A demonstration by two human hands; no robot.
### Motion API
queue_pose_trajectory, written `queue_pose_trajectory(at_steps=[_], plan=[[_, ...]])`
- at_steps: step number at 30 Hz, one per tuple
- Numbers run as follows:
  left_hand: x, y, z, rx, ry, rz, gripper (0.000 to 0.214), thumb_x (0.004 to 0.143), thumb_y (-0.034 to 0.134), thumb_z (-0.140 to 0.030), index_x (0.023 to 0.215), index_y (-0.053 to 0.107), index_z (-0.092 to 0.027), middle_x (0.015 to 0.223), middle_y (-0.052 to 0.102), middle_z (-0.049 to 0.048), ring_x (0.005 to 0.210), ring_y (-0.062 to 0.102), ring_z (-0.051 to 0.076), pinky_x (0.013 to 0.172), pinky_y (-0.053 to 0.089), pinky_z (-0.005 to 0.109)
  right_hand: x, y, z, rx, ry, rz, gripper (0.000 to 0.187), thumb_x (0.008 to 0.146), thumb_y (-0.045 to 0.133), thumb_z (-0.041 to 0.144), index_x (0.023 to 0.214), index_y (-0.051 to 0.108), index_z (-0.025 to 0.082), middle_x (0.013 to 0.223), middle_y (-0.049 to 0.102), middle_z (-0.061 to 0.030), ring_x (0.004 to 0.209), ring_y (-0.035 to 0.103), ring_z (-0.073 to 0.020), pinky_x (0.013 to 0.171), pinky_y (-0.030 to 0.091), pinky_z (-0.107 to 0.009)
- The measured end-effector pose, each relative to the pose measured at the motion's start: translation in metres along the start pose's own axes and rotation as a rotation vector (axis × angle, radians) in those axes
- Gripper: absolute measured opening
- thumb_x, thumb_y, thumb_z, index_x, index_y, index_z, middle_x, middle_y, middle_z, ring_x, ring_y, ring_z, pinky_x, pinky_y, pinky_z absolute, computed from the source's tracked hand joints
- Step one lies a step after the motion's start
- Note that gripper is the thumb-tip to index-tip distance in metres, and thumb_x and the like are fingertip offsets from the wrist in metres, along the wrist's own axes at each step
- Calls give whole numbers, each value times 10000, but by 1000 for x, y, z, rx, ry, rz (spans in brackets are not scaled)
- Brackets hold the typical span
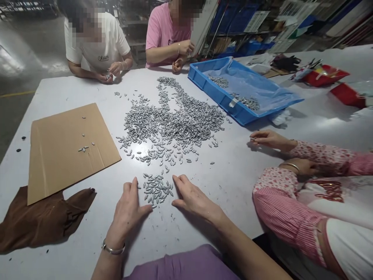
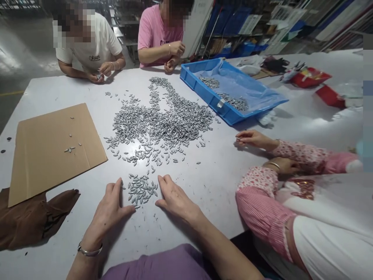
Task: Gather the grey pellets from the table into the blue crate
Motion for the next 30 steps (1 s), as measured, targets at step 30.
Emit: queue_pose_trajectory(at_steps=[30], plan=[[5, 4, 3, -686, -42, -170, 274, 696, 708, -191, 963, 765, -202, 788, 687, 48, 676, 602, 197, 622, 462, 306, 59, 45, 51, 299, -222, -75, 331, 768, 657, 122, 1094, 666, 176, 802, 549, 10, 742, 530, -148, 716, 446, -282]])
Point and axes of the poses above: each hand's wrist, its own x-axis towards the middle knuckle, its own y-axis out of the palm, z = x × y, the point moved 6 cm from there along x, towards the middle knuckle
